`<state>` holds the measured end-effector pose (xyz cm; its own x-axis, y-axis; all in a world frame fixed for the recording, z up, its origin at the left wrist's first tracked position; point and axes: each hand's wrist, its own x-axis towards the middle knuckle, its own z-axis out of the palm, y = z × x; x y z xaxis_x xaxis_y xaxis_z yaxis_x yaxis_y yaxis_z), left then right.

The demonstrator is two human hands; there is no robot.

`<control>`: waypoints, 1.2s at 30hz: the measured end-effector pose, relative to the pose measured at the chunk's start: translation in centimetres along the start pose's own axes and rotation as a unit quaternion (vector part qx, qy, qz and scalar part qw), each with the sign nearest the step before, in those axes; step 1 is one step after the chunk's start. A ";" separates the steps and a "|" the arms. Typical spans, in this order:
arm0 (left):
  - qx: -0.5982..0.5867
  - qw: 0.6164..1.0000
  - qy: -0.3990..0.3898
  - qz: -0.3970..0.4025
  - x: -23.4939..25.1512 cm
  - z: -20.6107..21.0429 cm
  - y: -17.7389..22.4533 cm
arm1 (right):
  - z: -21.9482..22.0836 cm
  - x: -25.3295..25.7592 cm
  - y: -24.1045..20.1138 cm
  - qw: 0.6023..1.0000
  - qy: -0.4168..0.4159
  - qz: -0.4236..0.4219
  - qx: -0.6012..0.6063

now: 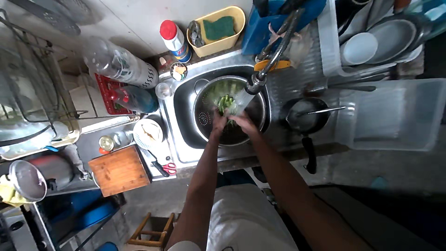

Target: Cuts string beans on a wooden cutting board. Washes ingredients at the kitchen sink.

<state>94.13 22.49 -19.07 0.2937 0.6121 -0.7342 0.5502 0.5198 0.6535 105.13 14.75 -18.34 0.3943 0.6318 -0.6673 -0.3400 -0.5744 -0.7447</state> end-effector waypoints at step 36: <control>0.042 0.994 0.088 0.046 -0.3 1.6 -0.4 | 0.8 -0.1 -0.8 0.996 0.026 0.024 -0.085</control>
<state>95.09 21.19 -19.41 0.2079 0.7531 -0.6242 0.5928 0.4106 0.6928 104.64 15.58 -17.73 0.4260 0.5757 -0.6980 -0.2127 -0.6861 -0.6957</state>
